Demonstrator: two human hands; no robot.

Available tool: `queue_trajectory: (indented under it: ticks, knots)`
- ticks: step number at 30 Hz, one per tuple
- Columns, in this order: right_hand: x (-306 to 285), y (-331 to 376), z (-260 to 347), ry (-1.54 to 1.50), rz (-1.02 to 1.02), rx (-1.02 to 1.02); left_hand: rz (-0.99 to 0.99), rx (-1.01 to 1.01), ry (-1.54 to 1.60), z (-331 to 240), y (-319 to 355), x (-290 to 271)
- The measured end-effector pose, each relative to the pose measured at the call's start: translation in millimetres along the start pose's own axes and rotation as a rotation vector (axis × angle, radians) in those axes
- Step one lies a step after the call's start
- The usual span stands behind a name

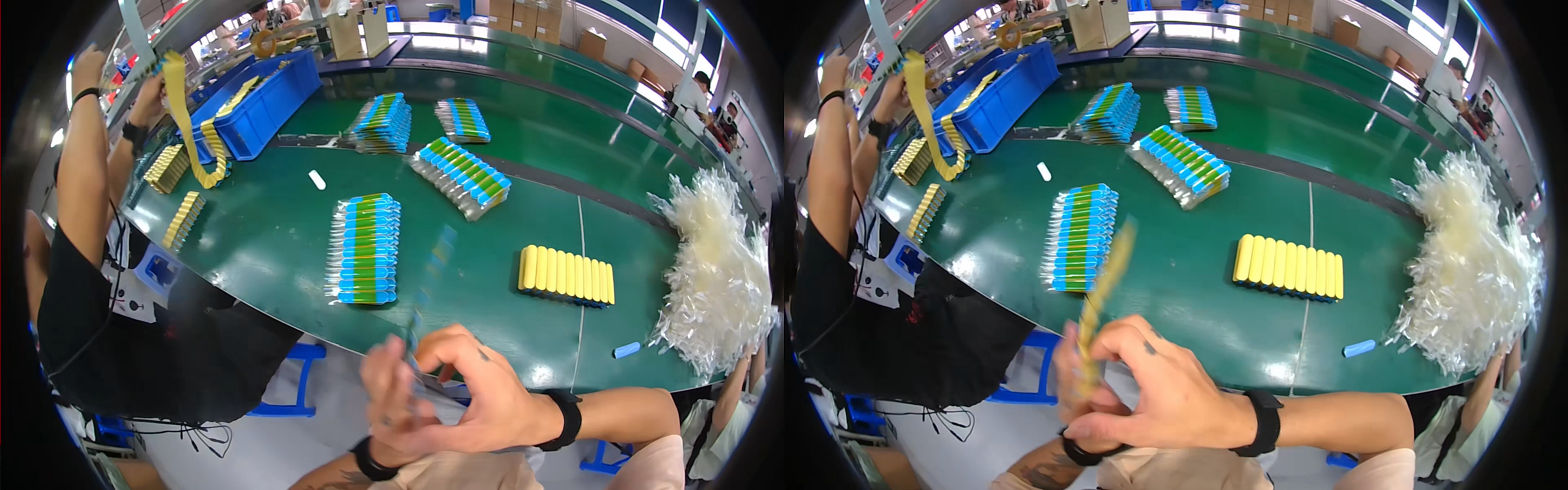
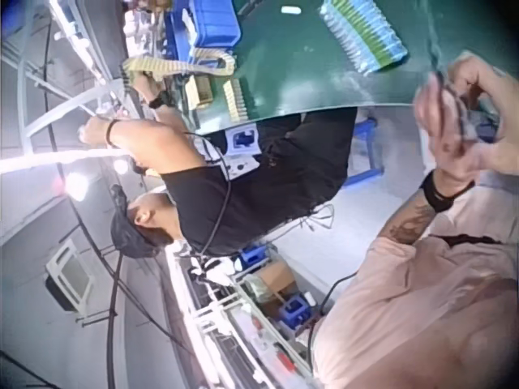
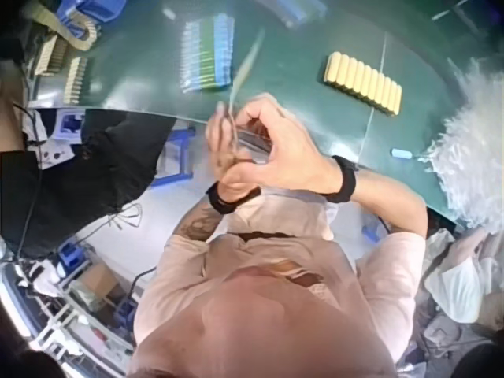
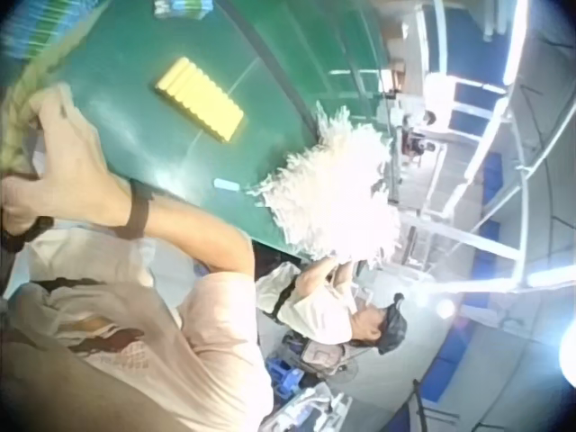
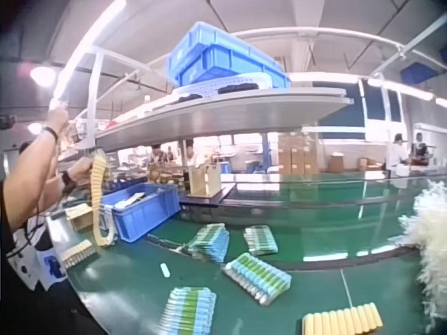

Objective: The person picks up a row of yellow batteries, places them onto a strip of adhesive tape, and presses the tape against them. They then pick up a row of blue and green batteries, place them onto another strip of tape, and press the tape against them.

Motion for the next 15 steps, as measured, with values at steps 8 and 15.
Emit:
queue_trajectory:
  ticks: [8,15]
  knots:
    - [-63.1,70.1,-5.2,0.188,0.015,0.007,0.220,0.087,0.141,-50.1,30.2,52.8]
    - [-119.1,102.5,39.8,0.105,0.392,0.122,0.723,0.003,0.213,-48.1,-63.9,12.0]
Point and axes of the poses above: each hand's wrist, its own y-axis away from the middle knuckle, its own x-axis out of the palm, z = x × y, the point moved 2 cm from there along -y, towards the middle knuckle, and after that the axes turned 6 degrees about y, right-handed, at the moved point
